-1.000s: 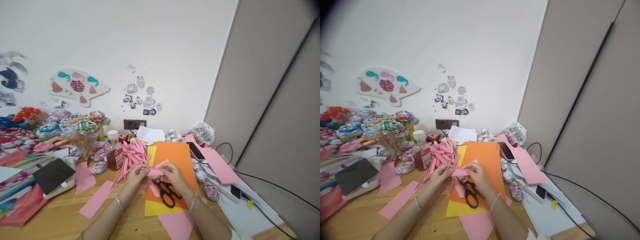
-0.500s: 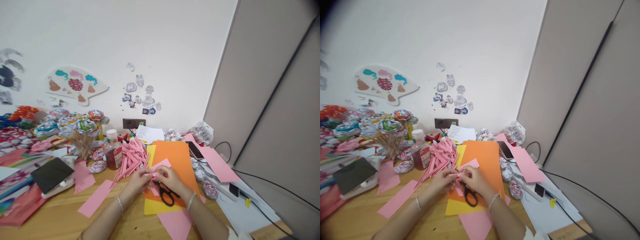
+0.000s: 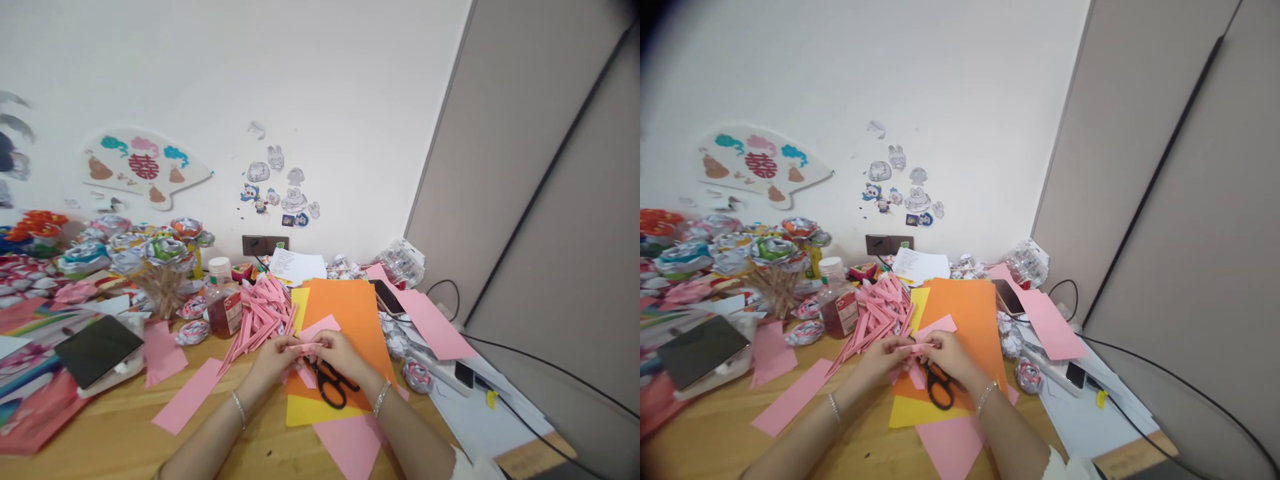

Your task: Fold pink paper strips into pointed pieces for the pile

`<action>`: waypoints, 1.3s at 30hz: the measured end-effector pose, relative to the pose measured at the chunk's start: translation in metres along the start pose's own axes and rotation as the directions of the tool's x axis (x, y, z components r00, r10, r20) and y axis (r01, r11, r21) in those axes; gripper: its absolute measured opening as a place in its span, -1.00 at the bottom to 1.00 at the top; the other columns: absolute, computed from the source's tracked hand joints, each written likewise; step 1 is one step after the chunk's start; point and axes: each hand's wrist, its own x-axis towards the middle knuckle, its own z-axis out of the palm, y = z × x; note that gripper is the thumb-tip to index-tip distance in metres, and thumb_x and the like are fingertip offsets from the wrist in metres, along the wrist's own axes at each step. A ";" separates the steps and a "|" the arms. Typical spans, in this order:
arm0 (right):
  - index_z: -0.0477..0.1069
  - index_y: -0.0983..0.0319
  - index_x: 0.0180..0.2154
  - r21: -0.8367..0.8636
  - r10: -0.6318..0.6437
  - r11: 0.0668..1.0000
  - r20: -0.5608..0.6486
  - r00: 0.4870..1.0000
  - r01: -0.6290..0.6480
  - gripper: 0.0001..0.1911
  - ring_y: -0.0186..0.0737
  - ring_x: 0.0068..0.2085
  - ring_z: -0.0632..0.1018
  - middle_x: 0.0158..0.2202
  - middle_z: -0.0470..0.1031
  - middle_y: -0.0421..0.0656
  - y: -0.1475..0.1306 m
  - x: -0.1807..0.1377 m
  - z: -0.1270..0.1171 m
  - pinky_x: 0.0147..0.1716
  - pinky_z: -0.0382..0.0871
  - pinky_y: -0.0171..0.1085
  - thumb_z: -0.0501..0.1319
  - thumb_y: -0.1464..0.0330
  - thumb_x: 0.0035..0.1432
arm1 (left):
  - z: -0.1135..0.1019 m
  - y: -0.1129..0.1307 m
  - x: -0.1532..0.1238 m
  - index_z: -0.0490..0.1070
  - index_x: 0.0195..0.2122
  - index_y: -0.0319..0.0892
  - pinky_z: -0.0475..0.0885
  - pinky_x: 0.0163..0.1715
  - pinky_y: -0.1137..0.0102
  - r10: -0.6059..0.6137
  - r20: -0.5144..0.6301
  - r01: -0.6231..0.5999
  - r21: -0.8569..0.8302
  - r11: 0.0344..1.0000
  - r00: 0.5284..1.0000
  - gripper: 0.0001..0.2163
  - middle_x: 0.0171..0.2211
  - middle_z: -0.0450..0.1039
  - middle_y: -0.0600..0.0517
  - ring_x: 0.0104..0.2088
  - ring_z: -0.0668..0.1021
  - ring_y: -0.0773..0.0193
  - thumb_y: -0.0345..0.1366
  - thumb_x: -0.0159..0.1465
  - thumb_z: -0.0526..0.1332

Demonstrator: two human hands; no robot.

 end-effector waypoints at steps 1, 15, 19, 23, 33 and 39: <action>0.36 0.30 -0.46 0.003 0.007 1.000 -0.001 1.000 -0.007 -0.72 -0.34 -0.49 0.43 -0.53 0.42 -0.20 0.000 0.000 0.000 -0.47 0.28 -0.37 0.22 0.19 -0.07 | 0.000 -0.001 0.000 0.42 -0.51 -0.29 0.28 -0.61 0.49 0.002 -0.010 -0.002 -0.003 1.000 1.000 -0.71 -0.68 0.39 0.09 -0.65 0.41 0.38 -0.13 -0.11 0.31; 0.39 0.31 -0.49 -0.127 -0.016 0.992 -0.002 1.000 0.016 -0.83 -0.36 -0.51 0.41 -0.55 0.42 -0.20 0.005 0.001 -0.006 -0.52 0.24 -0.41 0.16 0.32 0.00 | -0.004 -0.008 0.004 0.40 -0.48 -0.29 0.39 -0.52 0.44 -0.066 -0.028 0.065 -0.020 0.998 0.997 -0.67 -0.59 0.50 0.01 -0.57 0.51 0.30 -0.11 -0.16 0.33; 0.39 0.31 -0.47 -0.111 -0.017 0.994 0.010 1.000 0.018 -0.87 -0.38 -0.53 0.41 -0.55 0.41 -0.21 0.007 0.002 -0.006 -0.53 0.23 -0.42 0.15 0.36 0.00 | -0.008 -0.007 0.003 0.37 -0.49 -0.27 0.40 -0.52 0.45 -0.072 -0.051 0.072 -0.004 0.997 0.996 -0.67 -0.62 0.48 0.05 -0.57 0.53 0.29 -0.11 -0.15 0.32; 0.37 0.31 -0.46 -0.098 0.016 0.995 0.047 0.999 -0.012 -0.88 -0.39 -0.55 0.40 -0.55 0.40 -0.22 0.011 0.003 -0.007 -0.55 0.21 -0.43 0.12 0.38 0.02 | -0.009 -0.007 0.003 0.35 -0.51 -0.24 0.39 -0.54 0.45 -0.049 -0.049 0.050 0.038 0.998 0.998 -0.70 -0.64 0.46 0.08 -0.56 0.53 0.26 -0.10 -0.10 0.29; 0.35 0.30 -0.47 -0.131 0.035 0.991 0.033 0.999 -0.031 -0.88 -0.40 -0.55 0.36 -0.59 0.35 -0.25 0.011 0.005 -0.014 -0.57 0.16 -0.44 0.11 0.37 0.01 | -0.014 -0.010 0.004 0.32 -0.50 -0.20 0.34 -0.62 0.47 -0.012 -0.018 0.014 0.142 0.990 1.000 -0.73 -0.63 0.48 0.08 -0.61 0.50 0.28 -0.06 0.01 0.20; 0.36 0.32 -0.51 -0.177 0.046 0.983 0.016 0.999 -0.043 -0.90 -0.42 -0.57 0.34 -0.61 0.33 -0.25 0.011 0.007 -0.016 -0.58 0.16 -0.45 0.12 0.43 -0.03 | -0.016 -0.011 0.005 0.30 -0.51 -0.20 0.34 -0.64 0.45 -0.026 -0.011 0.027 0.189 0.982 1.000 -0.71 -0.64 0.48 0.06 -0.64 0.49 0.27 -0.03 0.00 0.19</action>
